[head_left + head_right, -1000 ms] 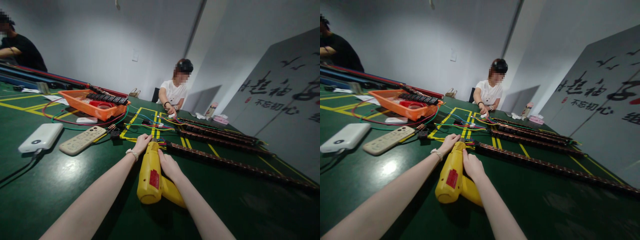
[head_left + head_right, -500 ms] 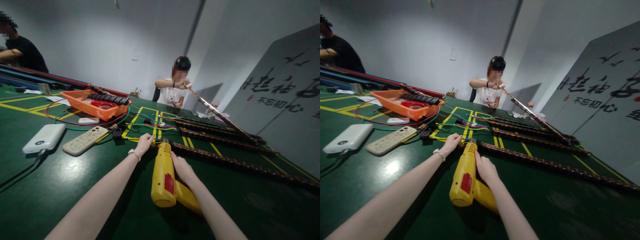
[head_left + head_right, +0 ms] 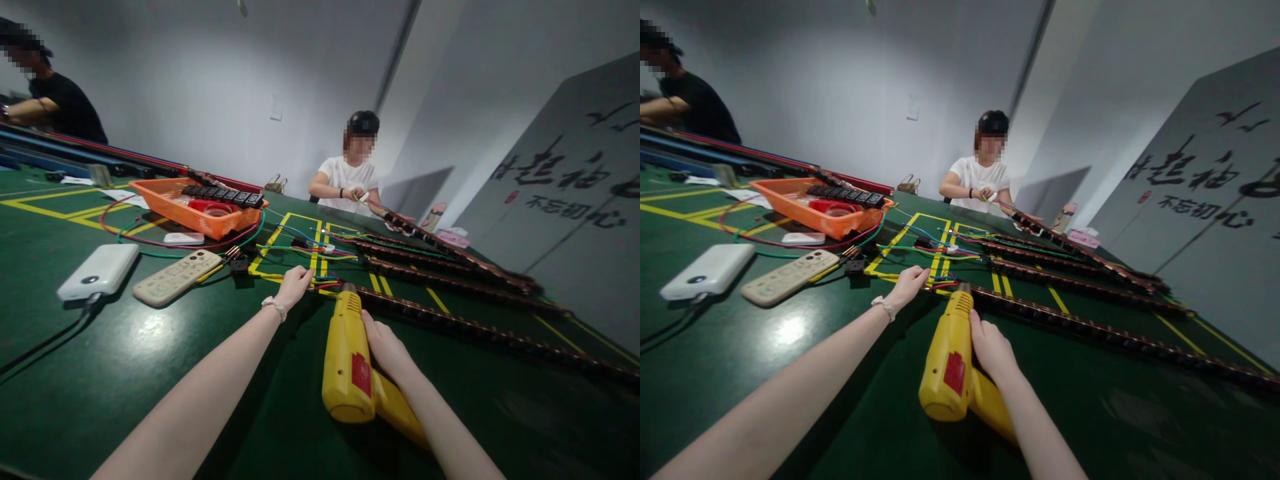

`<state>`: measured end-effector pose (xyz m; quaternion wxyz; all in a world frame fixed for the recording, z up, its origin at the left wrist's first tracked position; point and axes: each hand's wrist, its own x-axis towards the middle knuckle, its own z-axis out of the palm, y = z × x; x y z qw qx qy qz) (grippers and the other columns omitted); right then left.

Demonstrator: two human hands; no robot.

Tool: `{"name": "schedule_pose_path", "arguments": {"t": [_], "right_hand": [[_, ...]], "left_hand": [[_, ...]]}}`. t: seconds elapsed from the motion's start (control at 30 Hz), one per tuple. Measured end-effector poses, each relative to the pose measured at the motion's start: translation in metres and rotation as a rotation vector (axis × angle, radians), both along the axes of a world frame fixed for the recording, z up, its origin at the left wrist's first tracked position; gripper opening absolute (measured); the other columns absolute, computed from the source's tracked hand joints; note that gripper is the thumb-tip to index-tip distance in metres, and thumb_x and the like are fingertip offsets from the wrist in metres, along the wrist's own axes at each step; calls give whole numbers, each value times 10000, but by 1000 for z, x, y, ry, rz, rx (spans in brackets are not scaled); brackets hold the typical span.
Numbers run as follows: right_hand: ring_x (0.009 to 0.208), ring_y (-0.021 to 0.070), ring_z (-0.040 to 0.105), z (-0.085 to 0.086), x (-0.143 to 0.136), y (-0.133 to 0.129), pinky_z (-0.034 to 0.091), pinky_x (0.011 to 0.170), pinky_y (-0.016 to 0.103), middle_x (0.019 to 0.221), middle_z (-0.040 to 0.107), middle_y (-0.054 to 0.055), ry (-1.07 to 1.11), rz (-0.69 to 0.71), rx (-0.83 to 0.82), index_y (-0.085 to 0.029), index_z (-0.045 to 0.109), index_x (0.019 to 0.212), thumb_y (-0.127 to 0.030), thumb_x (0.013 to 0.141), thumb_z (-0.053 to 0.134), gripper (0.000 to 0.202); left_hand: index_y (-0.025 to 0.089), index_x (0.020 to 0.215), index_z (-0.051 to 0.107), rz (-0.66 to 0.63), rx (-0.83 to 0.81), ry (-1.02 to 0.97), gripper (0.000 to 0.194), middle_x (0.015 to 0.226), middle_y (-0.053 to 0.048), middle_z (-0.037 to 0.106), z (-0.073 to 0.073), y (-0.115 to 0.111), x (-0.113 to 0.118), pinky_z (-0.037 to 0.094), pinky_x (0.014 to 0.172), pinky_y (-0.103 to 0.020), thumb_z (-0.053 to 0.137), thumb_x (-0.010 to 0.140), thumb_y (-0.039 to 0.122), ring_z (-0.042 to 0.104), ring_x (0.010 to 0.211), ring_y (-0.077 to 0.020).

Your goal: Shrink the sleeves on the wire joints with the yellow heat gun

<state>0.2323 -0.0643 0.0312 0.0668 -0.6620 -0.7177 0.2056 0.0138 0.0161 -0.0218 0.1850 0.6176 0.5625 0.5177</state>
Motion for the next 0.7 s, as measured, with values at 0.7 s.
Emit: {"name": "schedule_pose_path", "arguments": {"t": [0.7], "right_hand": [[977,291,556,3,-46,5,386,800,377,1045,605,157,5,55,84,-135,615,980,-560,875,33,728]], "left_hand": [[161,532,471,-47,80,0,425,655,-9,483,0,0,-2,352,611,-236,348,856,407,462,609,-107]]}}
